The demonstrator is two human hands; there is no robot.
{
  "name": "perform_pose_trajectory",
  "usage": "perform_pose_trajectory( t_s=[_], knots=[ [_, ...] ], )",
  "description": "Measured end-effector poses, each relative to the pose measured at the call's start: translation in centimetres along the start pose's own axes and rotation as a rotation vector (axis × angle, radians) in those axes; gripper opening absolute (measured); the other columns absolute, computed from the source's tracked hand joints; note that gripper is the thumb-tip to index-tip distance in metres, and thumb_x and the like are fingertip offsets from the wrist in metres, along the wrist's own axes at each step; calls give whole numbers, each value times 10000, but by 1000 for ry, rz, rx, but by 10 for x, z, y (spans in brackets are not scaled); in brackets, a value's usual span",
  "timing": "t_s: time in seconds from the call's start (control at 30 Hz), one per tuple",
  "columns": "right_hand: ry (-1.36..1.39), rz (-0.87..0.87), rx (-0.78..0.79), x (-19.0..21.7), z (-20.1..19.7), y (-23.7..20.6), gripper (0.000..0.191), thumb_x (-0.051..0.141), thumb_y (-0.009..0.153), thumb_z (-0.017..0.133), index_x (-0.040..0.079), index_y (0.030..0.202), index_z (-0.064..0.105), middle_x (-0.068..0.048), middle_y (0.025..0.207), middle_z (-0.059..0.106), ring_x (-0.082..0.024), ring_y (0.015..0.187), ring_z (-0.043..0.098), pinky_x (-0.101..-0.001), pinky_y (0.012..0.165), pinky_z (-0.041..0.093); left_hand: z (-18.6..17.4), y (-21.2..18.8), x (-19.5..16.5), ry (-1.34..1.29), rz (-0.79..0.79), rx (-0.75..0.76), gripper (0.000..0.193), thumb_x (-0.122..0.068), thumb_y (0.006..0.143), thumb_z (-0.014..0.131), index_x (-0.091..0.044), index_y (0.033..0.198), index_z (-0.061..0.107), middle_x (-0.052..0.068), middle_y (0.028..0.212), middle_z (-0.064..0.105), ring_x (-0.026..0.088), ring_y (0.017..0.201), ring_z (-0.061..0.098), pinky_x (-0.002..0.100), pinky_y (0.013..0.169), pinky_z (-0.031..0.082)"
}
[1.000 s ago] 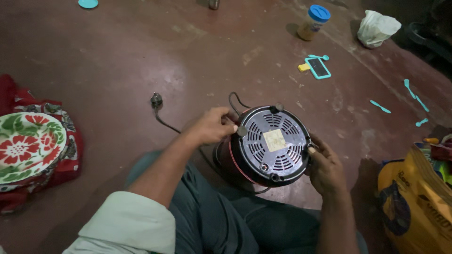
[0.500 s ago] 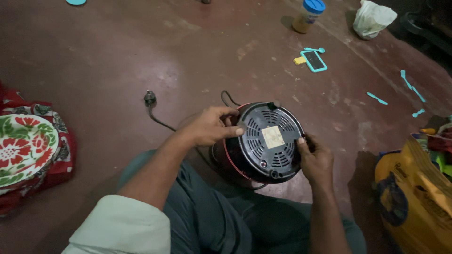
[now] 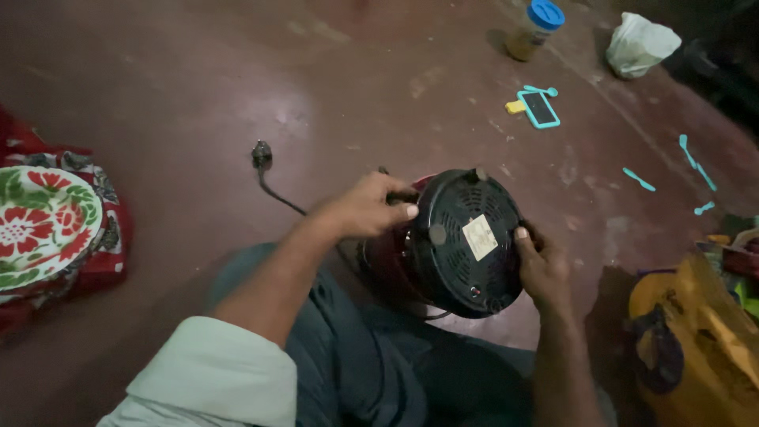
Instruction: The person sits on the floor with a red mixer grinder on their lap, removes its black base cover to expose the motor, works the cover back onto the base, and tightens it, using a screwdriver on the base screws near the end.
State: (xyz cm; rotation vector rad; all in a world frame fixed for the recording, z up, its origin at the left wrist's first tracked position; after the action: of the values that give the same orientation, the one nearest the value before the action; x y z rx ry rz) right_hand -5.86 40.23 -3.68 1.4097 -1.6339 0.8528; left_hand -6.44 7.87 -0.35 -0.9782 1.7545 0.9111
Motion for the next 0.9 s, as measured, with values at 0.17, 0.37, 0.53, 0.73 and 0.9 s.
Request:
perform_pose_trajectory(
  t_s=[0.17, 0.37, 0.53, 0.73, 0.9],
  knots=[
    [-201, -126, -17, 15, 3, 11, 369, 219, 1026, 617, 6, 1321, 674, -115, 1013, 740, -165, 871, 657, -313, 788, 525, 2, -3, 1, 186, -55, -1, 337, -164, 846, 711, -16, 1146, 750, 209, 1090, 766, 323, 1010, 726, 400, 891, 549],
    [-439, -212, -29, 41, 5, 17, 281, 171, 1030, 626, 2, 1236, 712, -151, 897, 723, -188, 802, 648, -356, 738, 516, -10, -7, 0, 147, -147, -58, 358, -193, 795, 762, -38, 1117, 741, 197, 1049, 760, 325, 984, 737, 412, 868, 560],
    [-482, -346, -27, 49, 6, 14, 262, 182, 1044, 622, -15, 1195, 705, -189, 935, 729, -236, 838, 700, -378, 774, 529, -10, -7, -10, 178, -185, -37, 396, -262, 759, 799, -43, 1081, 726, 194, 974, 770, 336, 937, 747, 430, 836, 572],
    [-623, -208, -96, 33, -3, 29, 327, 260, 1055, 598, 20, 1244, 714, -260, 1038, 720, -339, 929, 712, -425, 851, 523, -11, -5, -19, 174, -195, -57, 348, -310, 771, 793, -44, 995, 777, 222, 938, 750, 383, 933, 732, 449, 835, 559],
    [-742, -130, -129, 18, -15, 30, 358, 287, 1046, 601, 30, 1268, 712, -278, 1109, 714, -388, 1021, 688, -469, 895, 511, -5, 2, -10, 266, -265, -43, 435, -341, 763, 821, 23, 989, 750, 278, 950, 714, 414, 947, 717, 470, 839, 564]
  ],
)
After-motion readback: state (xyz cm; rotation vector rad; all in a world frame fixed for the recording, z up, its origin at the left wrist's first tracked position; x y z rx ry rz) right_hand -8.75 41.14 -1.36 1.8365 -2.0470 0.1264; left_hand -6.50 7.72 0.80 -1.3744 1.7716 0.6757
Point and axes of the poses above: each hand's wrist, its own y-axis towards the middle knuckle, its own z-axis out of the palm, x = y × z, the point moved 9 cm from there along y, towards the middle knuckle
